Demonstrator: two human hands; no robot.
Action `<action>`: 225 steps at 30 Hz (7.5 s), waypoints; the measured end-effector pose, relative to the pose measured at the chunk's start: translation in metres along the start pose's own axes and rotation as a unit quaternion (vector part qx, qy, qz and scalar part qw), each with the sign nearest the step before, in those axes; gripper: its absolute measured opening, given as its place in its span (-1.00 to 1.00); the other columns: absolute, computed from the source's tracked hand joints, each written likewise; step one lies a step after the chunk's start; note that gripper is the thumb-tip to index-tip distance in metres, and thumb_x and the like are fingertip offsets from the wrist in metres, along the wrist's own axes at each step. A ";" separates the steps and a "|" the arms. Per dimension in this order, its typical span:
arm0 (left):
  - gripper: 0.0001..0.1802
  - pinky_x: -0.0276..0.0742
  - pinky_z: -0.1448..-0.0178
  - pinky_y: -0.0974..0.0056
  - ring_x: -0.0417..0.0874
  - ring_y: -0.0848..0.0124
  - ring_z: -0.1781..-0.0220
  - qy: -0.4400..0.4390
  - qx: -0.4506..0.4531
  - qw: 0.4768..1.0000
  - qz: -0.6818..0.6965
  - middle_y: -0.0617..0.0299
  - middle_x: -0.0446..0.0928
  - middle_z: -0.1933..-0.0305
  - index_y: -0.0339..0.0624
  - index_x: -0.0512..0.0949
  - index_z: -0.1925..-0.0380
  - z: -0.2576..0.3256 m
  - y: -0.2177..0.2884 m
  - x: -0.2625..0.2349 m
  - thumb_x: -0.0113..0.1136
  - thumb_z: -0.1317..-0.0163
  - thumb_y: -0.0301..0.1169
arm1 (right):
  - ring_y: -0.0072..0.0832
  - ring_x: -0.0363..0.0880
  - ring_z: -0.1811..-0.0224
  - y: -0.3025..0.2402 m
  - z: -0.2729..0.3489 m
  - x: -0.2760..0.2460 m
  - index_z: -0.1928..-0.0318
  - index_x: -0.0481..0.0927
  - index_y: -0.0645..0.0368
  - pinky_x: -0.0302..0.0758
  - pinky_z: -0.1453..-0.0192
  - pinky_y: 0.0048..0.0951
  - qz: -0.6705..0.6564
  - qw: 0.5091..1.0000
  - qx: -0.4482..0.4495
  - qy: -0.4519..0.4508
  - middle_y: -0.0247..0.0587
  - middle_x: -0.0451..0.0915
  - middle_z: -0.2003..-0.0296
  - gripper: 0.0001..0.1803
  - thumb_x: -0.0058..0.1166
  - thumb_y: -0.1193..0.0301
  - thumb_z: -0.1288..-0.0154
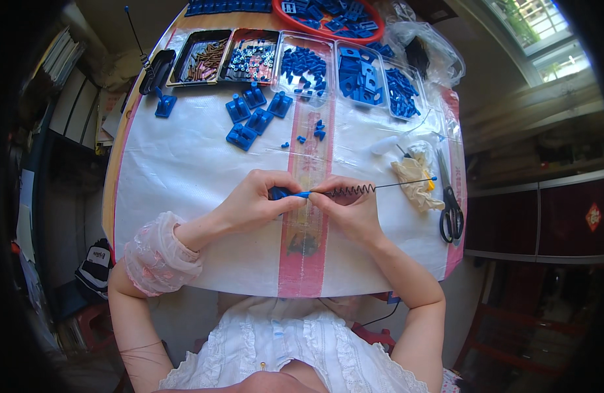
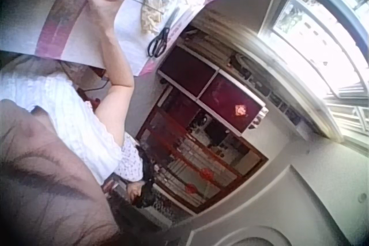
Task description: The recorder is assembling small blue plastic housings with metal springs and thin wires at a workspace.
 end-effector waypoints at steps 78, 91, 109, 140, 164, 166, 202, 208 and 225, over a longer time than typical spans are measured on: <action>-0.87 0.58 0.33 0.23 0.70 0.28 0.34 0.140 0.224 0.920 -0.289 0.28 0.61 0.26 -0.14 0.69 0.26 0.016 0.029 0.005 0.36 -0.19 -0.40 | -0.52 0.63 0.27 -0.007 0.004 0.002 0.23 0.75 0.35 0.50 0.20 -0.56 0.008 0.991 -0.135 -0.013 -0.11 0.71 0.30 -0.83 0.32 0.73 -0.14; -0.82 0.56 0.37 0.26 0.68 0.29 0.40 0.134 0.235 0.926 -0.264 0.22 0.62 0.29 -0.19 0.71 0.23 0.014 0.029 0.004 0.41 -0.13 -0.49 | -0.50 0.64 0.25 -0.006 0.005 0.001 0.23 0.75 0.35 0.52 0.18 -0.55 0.006 0.991 -0.136 -0.011 -0.11 0.72 0.29 -0.84 0.32 0.73 -0.15; -0.80 0.55 0.38 0.27 0.66 0.29 0.40 0.117 0.238 0.934 -0.240 0.17 0.59 0.31 -0.24 0.70 0.21 0.012 0.026 0.006 0.39 -0.12 -0.55 | -0.44 0.63 0.21 0.000 0.005 -0.002 0.22 0.73 0.37 0.53 0.13 -0.51 -0.009 0.993 -0.114 -0.033 -0.05 0.70 0.27 -0.83 0.31 0.76 -0.14; -0.75 0.59 0.35 0.25 0.67 0.31 0.35 0.118 0.316 0.871 -0.357 0.23 0.58 0.30 -0.18 0.66 0.19 0.017 0.036 0.010 0.41 -0.08 -0.49 | -0.58 0.66 0.33 -0.002 0.006 -0.002 0.33 0.74 0.28 0.54 0.28 -0.60 0.023 0.980 -0.194 -0.038 -0.19 0.71 0.35 -0.86 0.38 0.70 -0.07; -0.86 0.50 0.35 0.31 0.62 0.33 0.42 0.062 0.148 0.966 -0.201 0.16 0.54 0.32 -0.30 0.65 0.21 0.010 0.020 0.008 0.30 -0.20 -0.59 | -0.77 0.52 0.36 0.009 0.002 -0.003 0.31 0.73 0.32 0.39 0.36 -0.70 -0.013 0.998 -0.063 -0.030 -0.31 0.65 0.34 -0.92 0.38 0.61 -0.17; -0.88 0.49 0.33 0.35 0.62 0.40 0.40 0.042 0.114 0.979 -0.165 0.18 0.54 0.31 -0.32 0.65 0.21 0.010 0.016 0.007 0.28 -0.24 -0.59 | -0.77 0.52 0.36 0.008 0.001 -0.003 0.32 0.73 0.33 0.39 0.35 -0.71 -0.015 0.998 -0.050 -0.031 -0.32 0.65 0.34 -0.92 0.38 0.60 -0.18; -0.71 0.26 0.46 0.54 0.44 0.71 0.47 -0.076 -0.145 0.985 0.056 0.42 0.63 0.38 -0.27 0.72 0.15 -0.005 0.002 -0.006 0.30 -0.36 -0.25 | -0.74 0.55 0.35 0.009 -0.003 0.000 0.38 0.70 0.31 0.44 0.27 -0.67 -0.066 0.997 -0.007 -0.028 -0.37 0.65 0.41 -0.93 0.35 0.57 -0.21; -0.69 0.10 0.58 0.58 0.35 0.77 0.57 -0.081 -0.221 0.966 0.106 0.35 0.67 0.31 -0.28 0.71 0.14 -0.007 0.011 -0.009 0.30 -0.36 -0.23 | -0.69 0.58 0.36 0.001 -0.003 0.002 0.37 0.71 0.30 0.48 0.26 -0.62 -0.040 0.999 0.008 -0.008 -0.34 0.67 0.41 -0.92 0.35 0.55 -0.22; -0.90 0.44 0.35 0.37 0.53 0.52 0.44 0.049 0.049 0.993 -0.097 0.29 0.58 0.38 -0.31 0.65 0.26 0.008 0.008 0.005 0.31 -0.29 -0.49 | -0.73 0.53 0.35 0.013 0.000 -0.001 0.34 0.70 0.34 0.42 0.28 -0.70 -0.016 0.999 -0.020 -0.035 -0.37 0.64 0.37 -0.93 0.36 0.59 -0.22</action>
Point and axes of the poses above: each hand's wrist, its own z-axis away from the middle knuckle, its own x-axis out of the palm, y = z × x, the point moved 3 cm from there along -z, towards the middle knuckle
